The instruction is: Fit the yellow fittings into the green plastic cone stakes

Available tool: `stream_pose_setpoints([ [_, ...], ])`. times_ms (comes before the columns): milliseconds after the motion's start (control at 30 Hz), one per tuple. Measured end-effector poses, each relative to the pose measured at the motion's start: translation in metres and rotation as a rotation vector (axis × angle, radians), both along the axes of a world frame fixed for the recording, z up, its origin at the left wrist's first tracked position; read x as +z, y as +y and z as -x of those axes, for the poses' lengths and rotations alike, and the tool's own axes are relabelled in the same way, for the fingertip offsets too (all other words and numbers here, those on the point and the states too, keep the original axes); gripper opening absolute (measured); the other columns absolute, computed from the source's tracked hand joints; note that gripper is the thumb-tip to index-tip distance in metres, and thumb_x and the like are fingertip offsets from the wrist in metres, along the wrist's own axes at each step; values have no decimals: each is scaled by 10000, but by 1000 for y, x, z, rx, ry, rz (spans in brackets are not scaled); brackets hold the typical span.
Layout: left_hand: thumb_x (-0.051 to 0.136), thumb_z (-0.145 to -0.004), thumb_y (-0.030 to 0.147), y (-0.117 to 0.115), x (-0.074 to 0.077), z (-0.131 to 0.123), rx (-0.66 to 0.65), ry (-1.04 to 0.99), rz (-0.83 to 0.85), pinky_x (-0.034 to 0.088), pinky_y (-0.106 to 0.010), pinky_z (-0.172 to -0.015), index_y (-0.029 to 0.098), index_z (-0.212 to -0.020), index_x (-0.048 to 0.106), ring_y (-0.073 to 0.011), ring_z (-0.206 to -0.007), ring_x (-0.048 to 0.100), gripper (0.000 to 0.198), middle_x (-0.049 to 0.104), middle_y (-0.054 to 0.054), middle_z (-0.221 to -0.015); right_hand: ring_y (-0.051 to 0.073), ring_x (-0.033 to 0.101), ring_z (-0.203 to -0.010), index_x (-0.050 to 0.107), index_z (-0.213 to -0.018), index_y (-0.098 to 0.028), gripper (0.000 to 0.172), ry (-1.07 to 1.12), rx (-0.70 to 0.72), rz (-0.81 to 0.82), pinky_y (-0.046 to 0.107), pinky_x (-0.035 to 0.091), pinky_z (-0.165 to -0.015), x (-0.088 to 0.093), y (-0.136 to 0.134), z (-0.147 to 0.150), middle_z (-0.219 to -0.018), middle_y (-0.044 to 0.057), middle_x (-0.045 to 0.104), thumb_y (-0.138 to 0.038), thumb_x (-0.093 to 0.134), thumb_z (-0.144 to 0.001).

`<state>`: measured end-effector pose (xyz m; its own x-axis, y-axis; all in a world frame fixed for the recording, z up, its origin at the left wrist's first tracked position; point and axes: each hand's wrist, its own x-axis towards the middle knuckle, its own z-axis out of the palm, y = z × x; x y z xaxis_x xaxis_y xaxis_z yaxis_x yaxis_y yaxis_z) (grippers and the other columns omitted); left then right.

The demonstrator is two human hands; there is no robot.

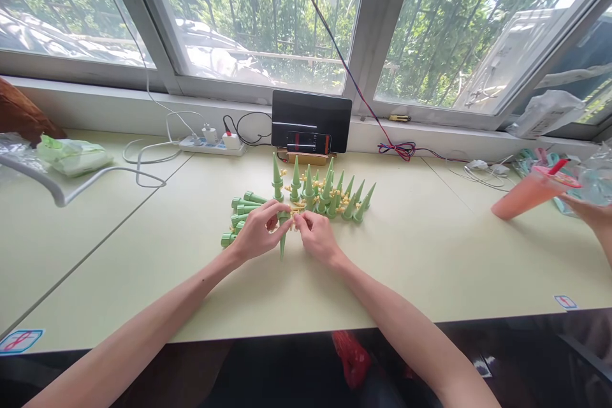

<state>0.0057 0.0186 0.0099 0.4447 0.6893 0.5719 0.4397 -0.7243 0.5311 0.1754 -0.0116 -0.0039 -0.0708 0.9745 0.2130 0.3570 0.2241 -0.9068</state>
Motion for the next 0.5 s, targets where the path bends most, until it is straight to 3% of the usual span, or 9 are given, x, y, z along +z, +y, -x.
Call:
stream_pose_setpoints([
  [267,615,-848,231,-2,3,2,-89,65,0,399,-234,-566,206,-1044,602,-82,-590,417,198,552,-16,-912,111,393,-452,449,-558,-189,516,1,-25,-1,250,313,-483,1,1,-1,-475,-26,435,-527,410,-946],
  [500,611,-844,239,-4,1,1,-79,107,20,437,-237,-562,224,-1090,597,-76,-597,488,247,568,-23,-995,104,387,-443,433,-546,-184,531,31,-31,27,244,304,-467,-1,1,0,-469,-27,425,-539,419,-941],
])
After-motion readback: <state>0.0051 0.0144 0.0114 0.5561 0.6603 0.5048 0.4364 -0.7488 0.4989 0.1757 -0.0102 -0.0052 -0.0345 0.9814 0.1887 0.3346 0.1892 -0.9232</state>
